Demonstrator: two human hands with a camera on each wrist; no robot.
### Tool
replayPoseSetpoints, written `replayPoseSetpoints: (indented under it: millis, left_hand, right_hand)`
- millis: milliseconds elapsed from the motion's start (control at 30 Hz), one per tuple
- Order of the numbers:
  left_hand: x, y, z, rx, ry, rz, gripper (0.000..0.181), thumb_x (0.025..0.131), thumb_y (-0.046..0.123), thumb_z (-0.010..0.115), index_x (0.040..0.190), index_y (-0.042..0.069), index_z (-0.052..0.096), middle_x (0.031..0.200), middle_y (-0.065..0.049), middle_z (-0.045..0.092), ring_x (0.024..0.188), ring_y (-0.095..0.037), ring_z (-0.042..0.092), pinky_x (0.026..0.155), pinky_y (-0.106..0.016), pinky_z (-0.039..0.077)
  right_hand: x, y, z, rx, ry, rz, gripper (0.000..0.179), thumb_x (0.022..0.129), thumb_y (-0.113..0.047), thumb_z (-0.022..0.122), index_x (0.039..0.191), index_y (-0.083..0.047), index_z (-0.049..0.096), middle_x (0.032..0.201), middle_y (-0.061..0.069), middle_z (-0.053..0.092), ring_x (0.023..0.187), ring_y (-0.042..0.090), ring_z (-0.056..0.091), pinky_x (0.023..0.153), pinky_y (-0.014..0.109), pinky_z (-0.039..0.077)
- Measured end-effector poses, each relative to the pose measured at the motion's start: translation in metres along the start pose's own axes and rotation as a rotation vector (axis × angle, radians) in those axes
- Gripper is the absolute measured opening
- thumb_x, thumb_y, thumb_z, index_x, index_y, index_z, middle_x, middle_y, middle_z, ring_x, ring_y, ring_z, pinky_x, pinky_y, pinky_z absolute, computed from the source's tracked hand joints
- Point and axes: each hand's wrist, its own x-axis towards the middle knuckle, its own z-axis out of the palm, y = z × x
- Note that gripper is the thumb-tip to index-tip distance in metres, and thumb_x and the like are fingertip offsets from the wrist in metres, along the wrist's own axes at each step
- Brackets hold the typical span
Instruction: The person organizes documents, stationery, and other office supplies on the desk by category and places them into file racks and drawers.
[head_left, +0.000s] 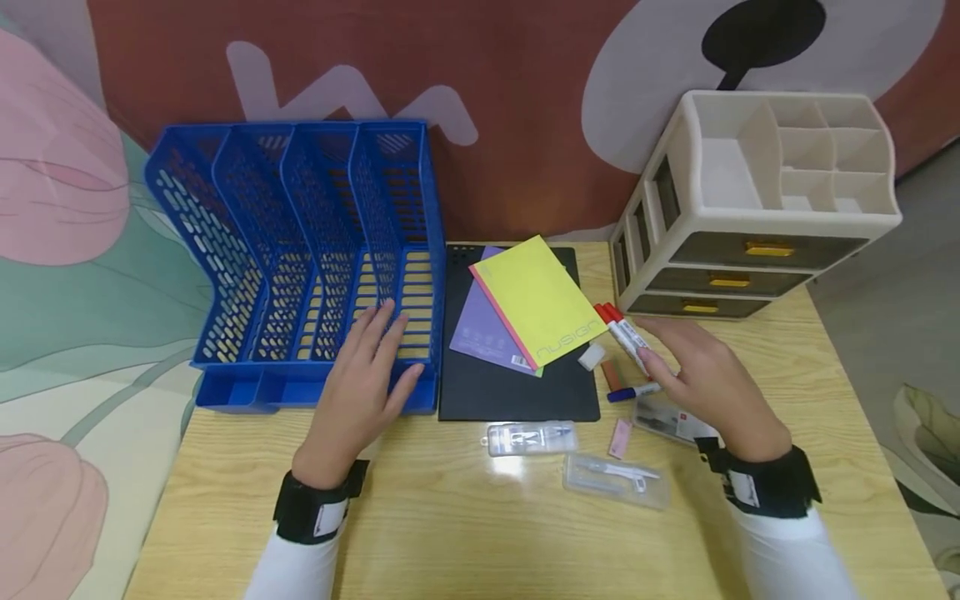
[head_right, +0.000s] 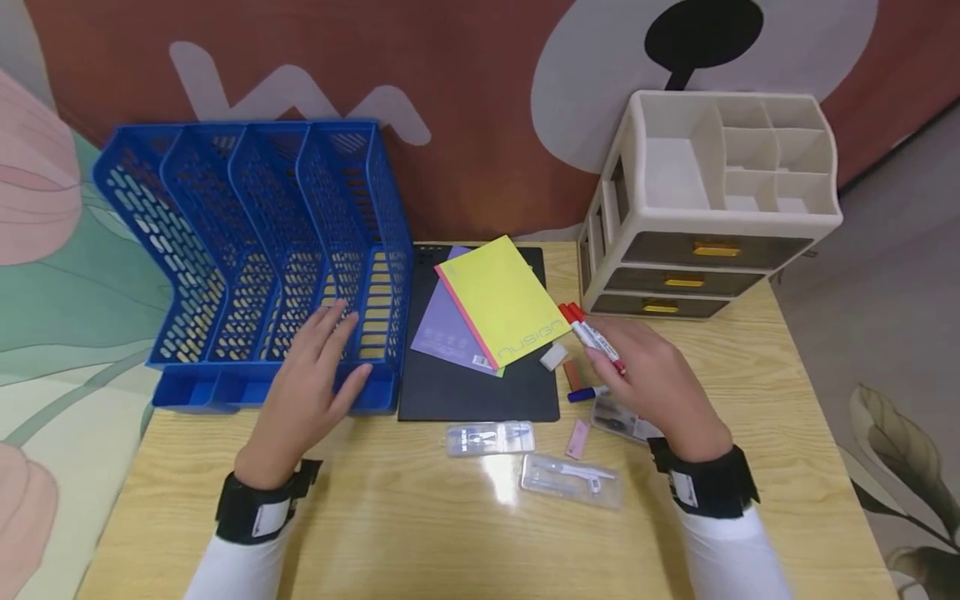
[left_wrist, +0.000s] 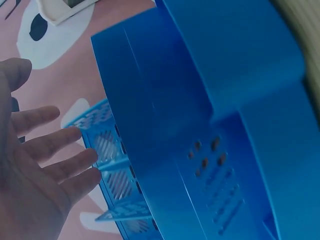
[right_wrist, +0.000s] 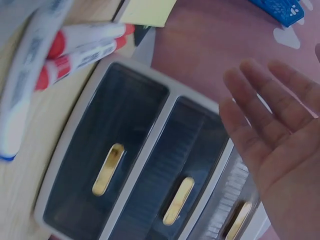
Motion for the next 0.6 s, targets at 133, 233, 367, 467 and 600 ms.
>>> replayPoseSetpoints:
  millis: [133,233,367,467,600]
  left_hand:
    - [0.006,0.007,0.004,0.004,-0.016,-0.002,0.066,0.101,0.038,0.062,0.154,0.002,0.045,0.164,-0.021,0.038,0.152,-0.044,0.033,0.122,-0.061,0.031]
    - [0.011,0.012,0.006,0.012,-0.019,0.007,0.066,0.101,0.038,0.062,0.154,0.003,0.045,0.163,-0.022,0.038,0.154,-0.043,0.031,0.123,-0.06,0.03]
    - [0.018,0.019,0.009,0.006,-0.016,0.011,0.066,0.101,0.037,0.062,0.155,0.003,0.044,0.163,-0.022,0.039,0.154,-0.042,0.031,0.124,-0.058,0.029]
    - [0.023,0.025,0.012,0.001,-0.031,0.002,0.066,0.101,0.036,0.063,0.155,0.004,0.044,0.162,-0.022,0.04,0.154,-0.041,0.031,0.124,-0.058,0.029]
    - [0.028,0.033,0.017,-0.014,-0.048,0.016,0.065,0.1,0.037,0.064,0.154,0.004,0.046,0.163,-0.02,0.039,0.154,-0.041,0.032,0.125,-0.056,0.029]
  right_hand:
    - [0.013,-0.006,0.005,0.017,-0.014,-0.004,0.05,0.097,-0.027,0.071,0.141,-0.007,0.06,0.139,0.018,0.064,0.126,0.04,0.062,0.103,0.063,0.051]
    - [0.024,-0.011,0.009,0.024,-0.034,-0.003,0.052,0.096,-0.031,0.071,0.141,-0.008,0.06,0.143,0.018,0.06,0.129,0.039,0.058,0.103,0.063,0.051]
    - [0.035,-0.015,0.014,0.051,-0.072,0.005,0.054,0.096,-0.03,0.073,0.143,-0.008,0.058,0.147,0.017,0.056,0.132,0.039,0.055,0.103,0.062,0.052]
    - [0.043,-0.016,0.017,0.066,-0.103,0.02,0.056,0.097,-0.03,0.071,0.145,-0.007,0.055,0.151,0.018,0.052,0.138,0.039,0.05,0.107,0.062,0.049]
    - [0.053,-0.017,0.02,0.098,-0.14,0.057,0.065,0.099,-0.034,0.068,0.152,-0.005,0.046,0.156,0.02,0.047,0.144,0.041,0.043,0.113,0.063,0.042]
